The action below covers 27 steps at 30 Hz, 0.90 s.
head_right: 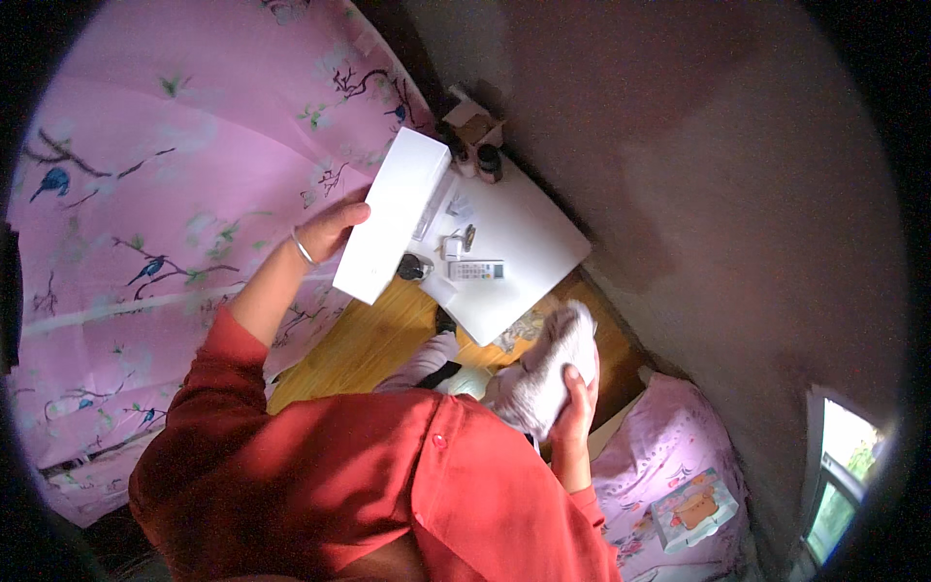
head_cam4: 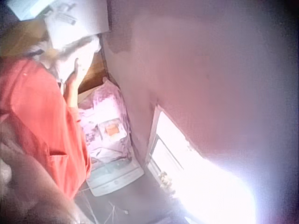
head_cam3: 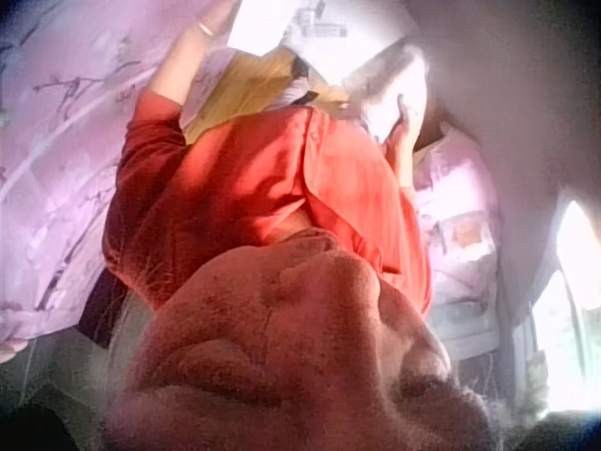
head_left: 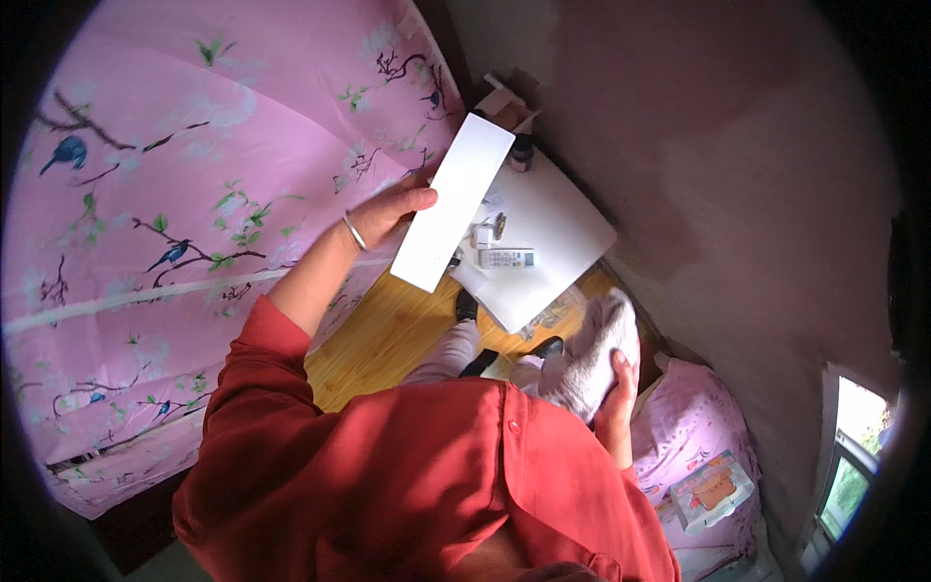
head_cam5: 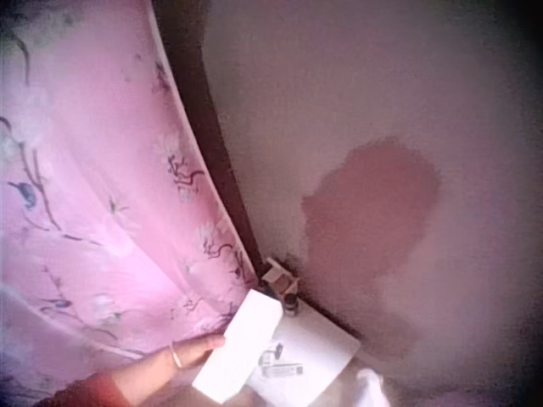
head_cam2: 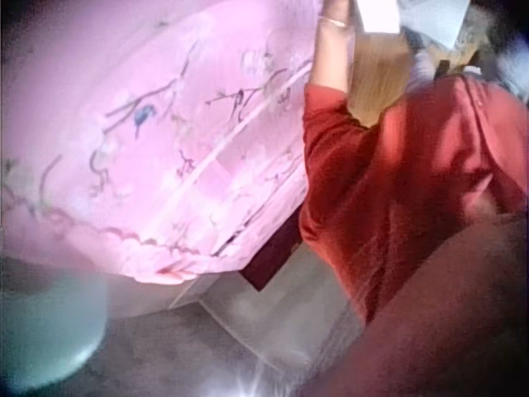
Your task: The person cleans a white nightstand using a cloth. They wipe the top surface, move items like a remote and papers, and then squat to wipe the sides of the nightstand.
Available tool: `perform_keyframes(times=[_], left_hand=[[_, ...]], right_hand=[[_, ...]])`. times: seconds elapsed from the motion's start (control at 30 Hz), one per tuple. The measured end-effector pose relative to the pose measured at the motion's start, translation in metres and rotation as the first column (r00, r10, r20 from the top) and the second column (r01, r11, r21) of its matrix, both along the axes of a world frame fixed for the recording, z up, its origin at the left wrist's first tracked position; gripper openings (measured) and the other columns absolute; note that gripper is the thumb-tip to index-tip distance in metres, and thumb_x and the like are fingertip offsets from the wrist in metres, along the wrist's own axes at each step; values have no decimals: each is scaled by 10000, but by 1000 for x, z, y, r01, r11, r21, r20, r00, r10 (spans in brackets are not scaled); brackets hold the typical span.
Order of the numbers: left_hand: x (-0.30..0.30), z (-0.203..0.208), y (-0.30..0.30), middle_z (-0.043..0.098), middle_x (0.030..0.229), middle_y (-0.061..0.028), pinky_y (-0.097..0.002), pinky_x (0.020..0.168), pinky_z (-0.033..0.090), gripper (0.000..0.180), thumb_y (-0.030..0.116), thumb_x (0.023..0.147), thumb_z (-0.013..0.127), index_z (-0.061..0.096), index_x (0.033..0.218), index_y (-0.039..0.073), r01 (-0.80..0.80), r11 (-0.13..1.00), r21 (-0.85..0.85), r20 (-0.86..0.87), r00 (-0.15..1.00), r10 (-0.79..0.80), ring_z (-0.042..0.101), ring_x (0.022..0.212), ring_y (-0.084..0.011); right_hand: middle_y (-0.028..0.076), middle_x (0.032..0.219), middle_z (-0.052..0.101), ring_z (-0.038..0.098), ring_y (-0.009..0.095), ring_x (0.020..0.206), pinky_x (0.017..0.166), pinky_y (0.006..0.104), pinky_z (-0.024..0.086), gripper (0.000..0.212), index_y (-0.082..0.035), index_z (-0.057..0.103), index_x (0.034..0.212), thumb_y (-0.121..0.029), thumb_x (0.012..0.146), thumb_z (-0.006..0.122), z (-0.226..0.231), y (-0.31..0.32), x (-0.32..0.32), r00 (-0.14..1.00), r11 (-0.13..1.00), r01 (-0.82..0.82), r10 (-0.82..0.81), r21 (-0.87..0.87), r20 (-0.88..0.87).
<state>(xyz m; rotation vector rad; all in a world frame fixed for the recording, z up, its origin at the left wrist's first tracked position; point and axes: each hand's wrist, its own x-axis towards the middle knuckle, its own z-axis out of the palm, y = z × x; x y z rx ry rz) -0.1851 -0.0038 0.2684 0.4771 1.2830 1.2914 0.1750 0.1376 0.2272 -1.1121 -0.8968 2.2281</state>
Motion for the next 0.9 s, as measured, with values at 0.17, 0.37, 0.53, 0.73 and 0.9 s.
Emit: perform_keyframes(times=[0.17, 0.37, 0.53, 0.73, 0.9], left_hand=[[96, 26, 3, 504, 1236, -114, -363, 922, 432, 691, 511, 843, 495, 338, 1344, 62, -169, 974, 151, 384, 918, 100, 531, 1081, -225], [62, 44, -29, 542, 1163, -120, -386, 884, 463, 639, 541, 862, 408, 424, 1260, 42, -546, 787, 288, 420, 810, 409, 556, 1037, -243], [51, 66, -76, 551, 1138, -100, -400, 875, 465, 651, 551, 807, 506, 449, 1240, 68, -678, 678, 284, 246, 735, 632, 555, 1034, -242], [33, 30, -90, 557, 1115, -72, -379, 875, 457, 674, 542, 744, 612, 467, 1218, 86, -715, 679, 162, 167, 699, 696, 560, 1007, -218], [-12, -11, -93, 553, 1102, -69, -376, 882, 444, 635, 478, 733, 659, 467, 1208, 103, -735, 677, 37, 166, 673, 721, 552, 996, -210]], right_hand=[[127, 1248, 452, 438, 227, 1147, 983, 347, 325, 771, 13, 323, 1327, -228, 687, 678, 81, 3, -33, 977, 911, -90, 159, 402, -143], [106, 1073, 558, 542, 190, 958, 863, 315, 430, 411, 19, 491, 1167, -202, 824, 540, 82, 34, -13, 956, 953, 111, -24, 283, -291], [74, 998, 574, 546, 178, 921, 859, 331, 436, 270, -23, 547, 1042, -180, 823, 563, 57, 48, 27, 973, 964, 147, -100, 223, -208], [98, 1145, 532, 519, 184, 1014, 900, 301, 405, 474, 2, 443, 1244, -155, 811, 558, 25, 35, 38, 998, 991, 33, -26, 129, -52], [101, 1125, 553, 543, 192, 989, 882, 301, 423, 477, -1, 450, 1243, -164, 810, 566, 6, 16, 29, 999, 999, 1, -3, 41, 47]])
